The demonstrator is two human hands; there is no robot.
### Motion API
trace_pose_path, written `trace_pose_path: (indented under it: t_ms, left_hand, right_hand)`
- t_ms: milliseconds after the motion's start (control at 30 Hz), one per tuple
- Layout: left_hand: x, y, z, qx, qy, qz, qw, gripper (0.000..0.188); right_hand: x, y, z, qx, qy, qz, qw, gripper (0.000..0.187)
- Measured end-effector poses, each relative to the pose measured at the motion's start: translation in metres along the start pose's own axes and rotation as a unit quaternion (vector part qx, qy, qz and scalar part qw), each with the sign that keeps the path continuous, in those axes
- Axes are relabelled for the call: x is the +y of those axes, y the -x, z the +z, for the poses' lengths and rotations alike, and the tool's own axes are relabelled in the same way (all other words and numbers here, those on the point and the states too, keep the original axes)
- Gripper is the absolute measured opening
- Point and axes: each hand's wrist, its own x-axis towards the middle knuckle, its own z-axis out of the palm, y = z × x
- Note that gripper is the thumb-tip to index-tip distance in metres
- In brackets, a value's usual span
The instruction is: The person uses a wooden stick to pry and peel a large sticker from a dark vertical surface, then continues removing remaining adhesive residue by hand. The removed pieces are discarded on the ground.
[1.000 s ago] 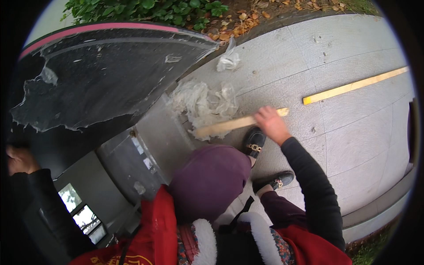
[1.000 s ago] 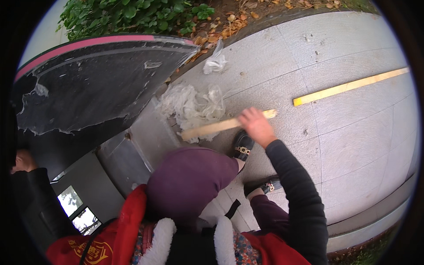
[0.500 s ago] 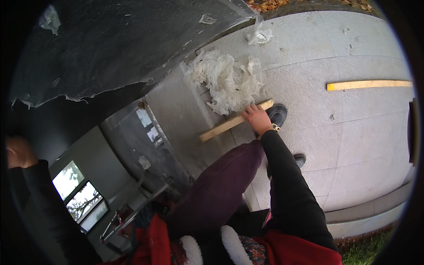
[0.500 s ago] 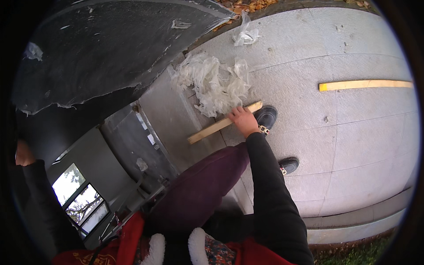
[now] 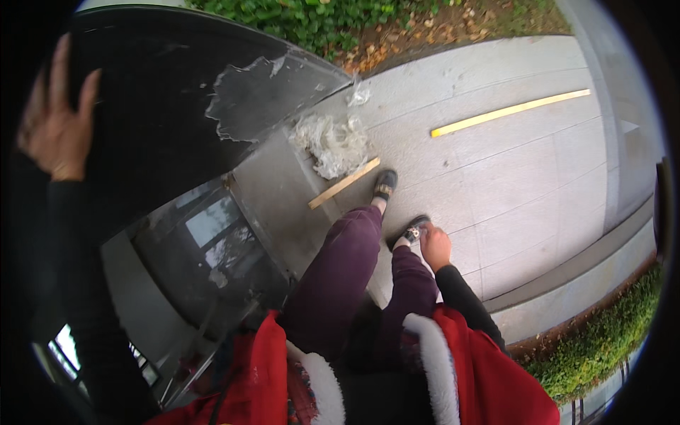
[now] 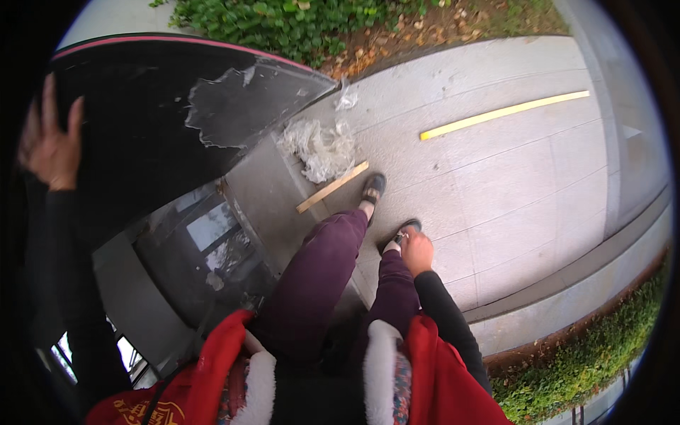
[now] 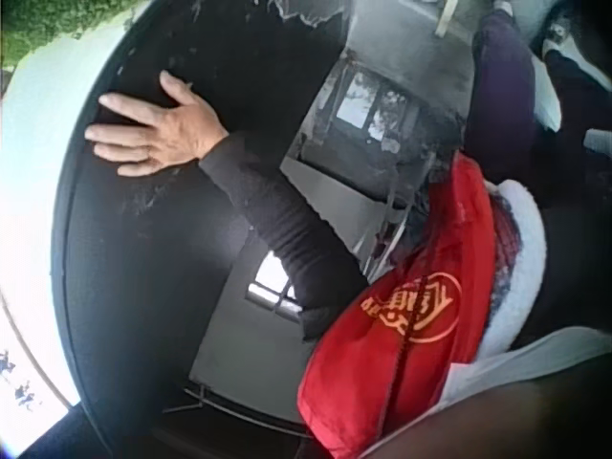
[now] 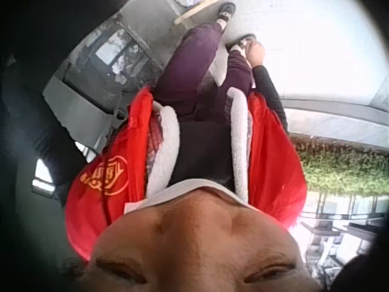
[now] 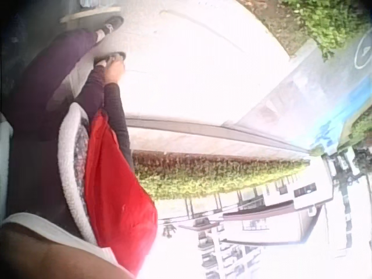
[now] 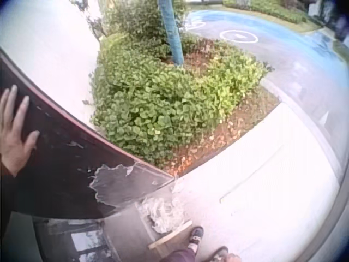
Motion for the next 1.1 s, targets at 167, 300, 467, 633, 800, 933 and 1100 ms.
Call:
trace_pose_path:
  t_ms: [167, 300, 467, 633, 800, 933, 1100]
  left_hand:
    - [0.057, 0.029, 0.019, 0.147, 0.198, 0.045, 0.968, 0.069]
    - [0.072, 0.02, 0.006, 0.173, 0.221, 0.052, 0.958, 0.062]
    - [0.073, 0.01, -0.003, 0.129, 0.197, 0.044, 0.971, 0.063]
    - [0.07, 0.025, 0.027, 0.128, 0.187, 0.05, 0.973, 0.063]
    - [0.064, 0.02, 0.045, 0.099, 0.17, 0.049, 0.979, 0.062]
    - [0.053, 0.019, 0.045, 0.119, 0.148, 0.057, 0.98, 0.064]
    - [0.07, 0.025, 0.049, 0.069, 0.109, 0.052, 0.99, 0.063]
  right_hand:
    - [0.0, 0.027, -0.038, -0.007, -0.005, 0.089, 0.996, 0.014]
    - [-0.013, 0.027, -0.054, -0.022, -0.051, 0.124, 0.991, 0.017]
    - [-0.031, 0.03, -0.065, 0.083, -0.086, 0.125, 0.985, 0.016]
    - [-0.04, 0.08, -0.072, 0.01, -0.138, 0.227, 0.964, 0.016]
    - [-0.055, 0.098, -0.058, 0.047, -0.181, 0.175, 0.967, 0.016]
    - [-0.076, 0.088, -0.048, -0.004, -0.2, 0.205, 0.958, 0.02]
    - [-0.076, 0.08, -0.057, 0.076, -0.214, 0.174, 0.958, 0.024]
